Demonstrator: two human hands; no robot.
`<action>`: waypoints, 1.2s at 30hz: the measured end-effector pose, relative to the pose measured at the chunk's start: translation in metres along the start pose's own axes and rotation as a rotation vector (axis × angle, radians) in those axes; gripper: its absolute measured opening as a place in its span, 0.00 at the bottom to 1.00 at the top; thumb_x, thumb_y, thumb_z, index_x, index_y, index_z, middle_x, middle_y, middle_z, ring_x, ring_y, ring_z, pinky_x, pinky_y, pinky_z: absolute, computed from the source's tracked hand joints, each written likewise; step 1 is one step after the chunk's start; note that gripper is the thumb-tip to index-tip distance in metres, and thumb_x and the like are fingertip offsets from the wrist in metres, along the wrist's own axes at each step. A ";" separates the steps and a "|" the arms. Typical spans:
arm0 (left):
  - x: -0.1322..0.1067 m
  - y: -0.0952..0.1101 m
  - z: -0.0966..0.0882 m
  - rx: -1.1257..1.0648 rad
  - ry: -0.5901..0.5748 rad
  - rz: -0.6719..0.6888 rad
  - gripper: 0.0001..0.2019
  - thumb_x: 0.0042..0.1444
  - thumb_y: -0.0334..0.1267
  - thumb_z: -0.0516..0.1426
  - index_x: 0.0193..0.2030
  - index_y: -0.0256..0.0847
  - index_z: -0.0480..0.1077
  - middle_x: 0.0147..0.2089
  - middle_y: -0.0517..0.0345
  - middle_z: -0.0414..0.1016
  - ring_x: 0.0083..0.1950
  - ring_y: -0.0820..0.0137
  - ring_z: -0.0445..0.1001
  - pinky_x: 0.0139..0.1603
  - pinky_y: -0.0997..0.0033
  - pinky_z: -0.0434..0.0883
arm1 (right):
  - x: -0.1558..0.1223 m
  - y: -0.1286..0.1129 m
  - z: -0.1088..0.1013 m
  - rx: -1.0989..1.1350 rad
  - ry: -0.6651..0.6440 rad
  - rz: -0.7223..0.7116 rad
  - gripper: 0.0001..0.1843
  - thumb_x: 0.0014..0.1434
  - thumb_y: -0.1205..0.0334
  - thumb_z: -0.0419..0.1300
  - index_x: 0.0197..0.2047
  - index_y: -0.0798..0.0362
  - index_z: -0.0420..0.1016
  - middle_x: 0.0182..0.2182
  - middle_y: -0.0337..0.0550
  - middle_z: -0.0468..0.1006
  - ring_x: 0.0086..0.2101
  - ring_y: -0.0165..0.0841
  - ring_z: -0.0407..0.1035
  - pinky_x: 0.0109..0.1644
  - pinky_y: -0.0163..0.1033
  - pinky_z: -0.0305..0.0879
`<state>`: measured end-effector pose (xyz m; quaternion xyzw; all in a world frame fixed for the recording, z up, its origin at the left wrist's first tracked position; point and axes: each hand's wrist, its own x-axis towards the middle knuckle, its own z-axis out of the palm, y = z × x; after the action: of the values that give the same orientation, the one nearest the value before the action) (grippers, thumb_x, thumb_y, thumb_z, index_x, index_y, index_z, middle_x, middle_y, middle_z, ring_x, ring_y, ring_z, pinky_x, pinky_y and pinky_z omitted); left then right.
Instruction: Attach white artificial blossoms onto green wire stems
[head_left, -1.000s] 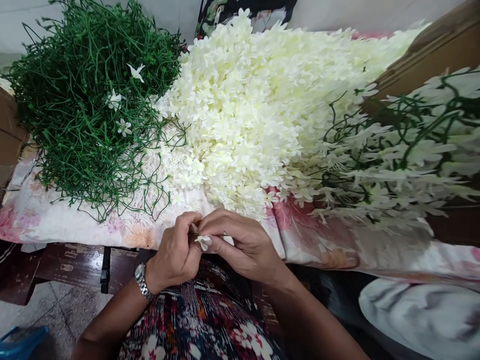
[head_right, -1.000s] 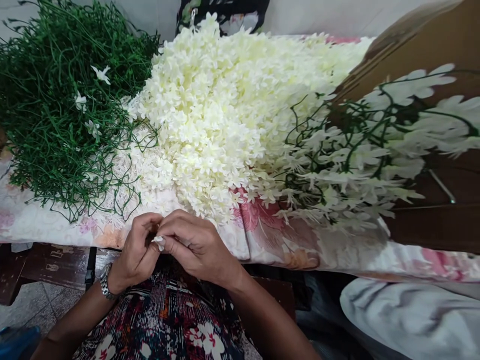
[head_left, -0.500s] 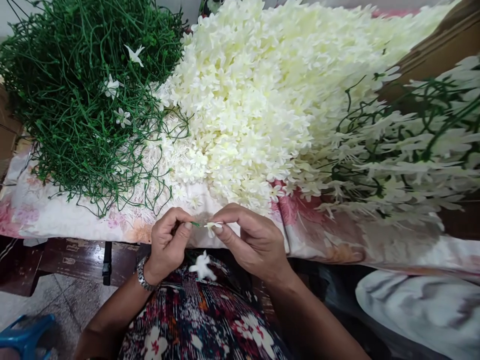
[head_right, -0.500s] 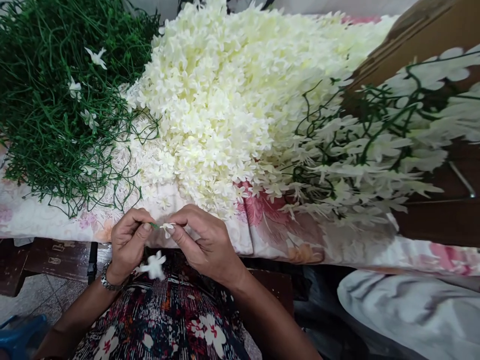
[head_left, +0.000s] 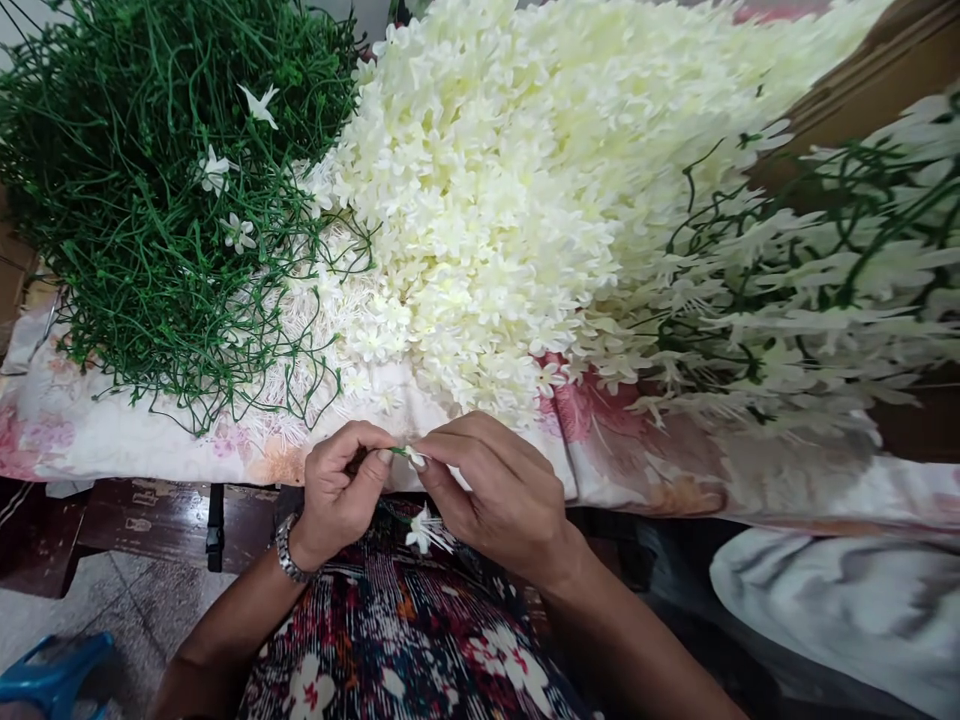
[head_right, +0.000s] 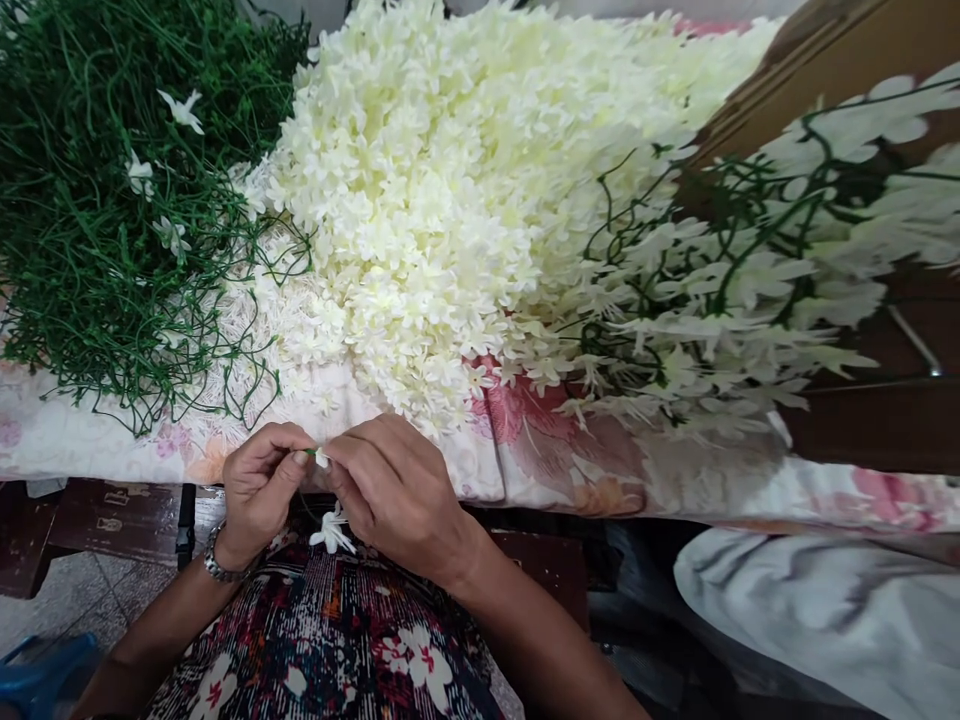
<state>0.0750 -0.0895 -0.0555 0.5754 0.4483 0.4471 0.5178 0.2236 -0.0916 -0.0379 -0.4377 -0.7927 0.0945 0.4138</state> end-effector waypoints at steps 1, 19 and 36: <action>0.001 0.000 -0.001 0.045 -0.020 0.009 0.04 0.52 0.33 0.51 0.32 0.37 0.66 0.24 0.61 0.64 0.24 0.79 0.63 0.24 0.79 0.62 | 0.000 0.000 0.000 -0.031 -0.003 -0.014 0.11 0.47 0.75 0.55 0.35 0.56 0.64 0.25 0.43 0.69 0.28 0.29 0.62 0.31 0.36 0.62; 0.008 -0.006 -0.001 0.357 -0.056 0.239 0.06 0.49 0.26 0.50 0.29 0.36 0.67 0.22 0.61 0.67 0.23 0.79 0.64 0.26 0.79 0.64 | -0.002 0.012 0.001 0.007 -0.163 -0.011 0.08 0.49 0.74 0.51 0.34 0.54 0.63 0.25 0.42 0.68 0.28 0.29 0.62 0.31 0.35 0.61; 0.007 -0.007 -0.002 0.351 -0.053 0.189 0.06 0.49 0.28 0.49 0.26 0.37 0.65 0.20 0.63 0.63 0.21 0.79 0.60 0.23 0.79 0.61 | 0.004 0.010 0.005 0.027 -0.173 0.000 0.06 0.50 0.74 0.51 0.31 0.55 0.65 0.23 0.41 0.67 0.27 0.27 0.61 0.29 0.34 0.61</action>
<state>0.0741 -0.0813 -0.0618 0.7077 0.4497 0.3936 0.3769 0.2252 -0.0815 -0.0440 -0.4222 -0.8241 0.1425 0.3497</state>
